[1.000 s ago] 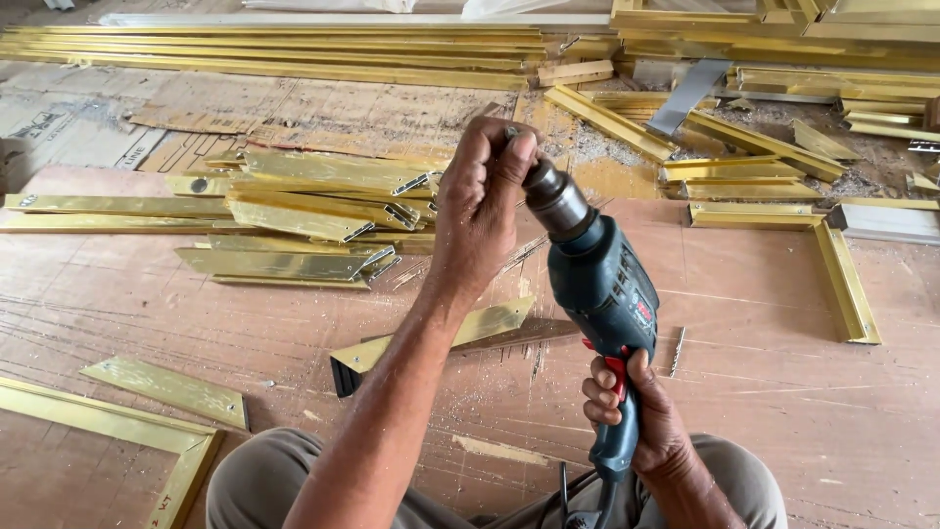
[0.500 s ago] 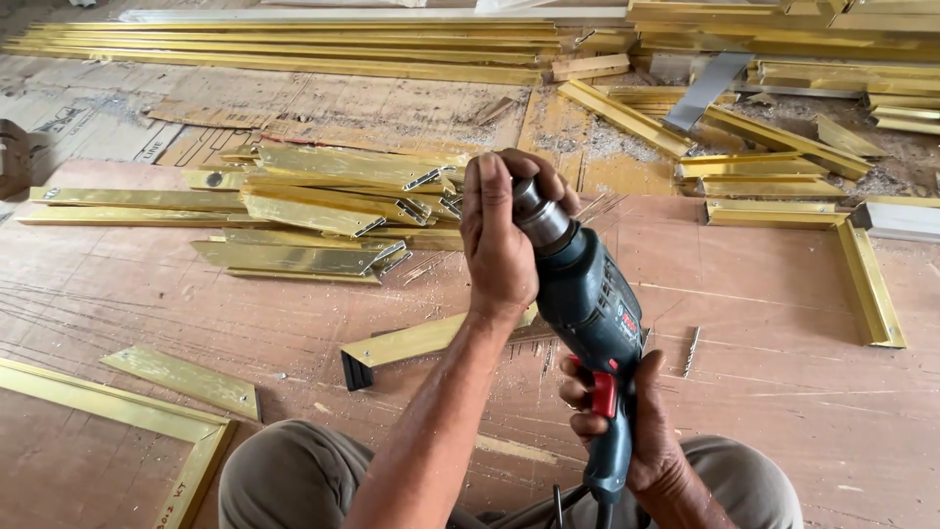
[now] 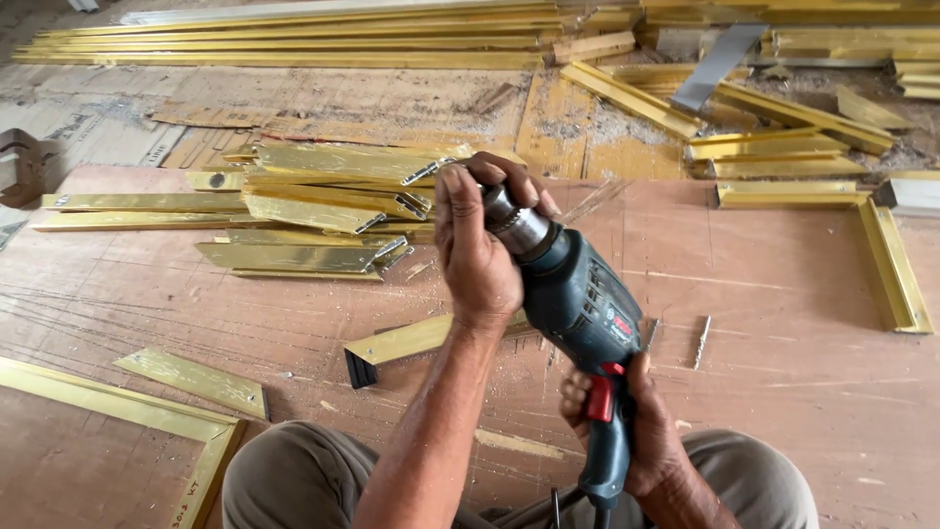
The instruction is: The person installs a drill bit into an electric drill, attaches a corner insert into a metal profile, and changes the drill bit in the chuck.
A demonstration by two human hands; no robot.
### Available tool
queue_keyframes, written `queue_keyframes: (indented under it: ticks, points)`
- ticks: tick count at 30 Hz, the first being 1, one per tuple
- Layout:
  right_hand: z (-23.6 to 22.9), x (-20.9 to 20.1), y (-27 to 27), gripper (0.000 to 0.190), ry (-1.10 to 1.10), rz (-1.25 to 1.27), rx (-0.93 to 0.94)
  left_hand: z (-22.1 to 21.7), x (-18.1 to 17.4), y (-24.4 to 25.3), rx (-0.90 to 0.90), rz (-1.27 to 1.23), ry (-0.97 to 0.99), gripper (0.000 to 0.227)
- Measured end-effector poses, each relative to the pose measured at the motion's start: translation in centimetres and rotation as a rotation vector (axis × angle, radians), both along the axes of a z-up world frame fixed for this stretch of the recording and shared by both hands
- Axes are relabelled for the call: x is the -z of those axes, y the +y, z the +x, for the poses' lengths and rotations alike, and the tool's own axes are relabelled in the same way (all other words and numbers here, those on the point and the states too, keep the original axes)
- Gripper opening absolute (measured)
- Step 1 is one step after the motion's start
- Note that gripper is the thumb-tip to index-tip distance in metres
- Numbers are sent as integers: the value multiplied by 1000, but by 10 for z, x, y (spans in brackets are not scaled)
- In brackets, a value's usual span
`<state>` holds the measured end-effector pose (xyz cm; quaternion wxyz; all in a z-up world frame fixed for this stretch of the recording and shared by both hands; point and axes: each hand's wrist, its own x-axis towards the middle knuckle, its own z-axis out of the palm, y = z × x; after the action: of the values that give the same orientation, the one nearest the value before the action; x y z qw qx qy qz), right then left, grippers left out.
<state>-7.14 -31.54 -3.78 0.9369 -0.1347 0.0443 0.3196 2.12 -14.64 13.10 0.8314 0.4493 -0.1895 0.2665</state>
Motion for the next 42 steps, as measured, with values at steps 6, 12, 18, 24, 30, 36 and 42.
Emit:
queue_keyframes:
  ticks: [6,12,18,24,30,36,42]
  points:
    - [0,-13,-2,92,89,-64,-40,-5,4,3,40,-5,-3,33]
    - [-2,-17,0,93,121,19,-7,-6,4,1,59,-48,-3,36]
    - [2,-27,5,94,127,-22,39,-2,12,8,34,-71,14,30]
    - [0,-11,5,92,204,98,-7,0,14,13,62,-119,4,31]
    - [0,0,7,81,28,106,-125,-9,15,23,77,-85,12,33]
    - [0,14,16,70,74,138,-201,-6,30,39,28,-80,17,33]
    - [2,15,25,68,134,119,-197,-4,42,53,33,-121,51,32]
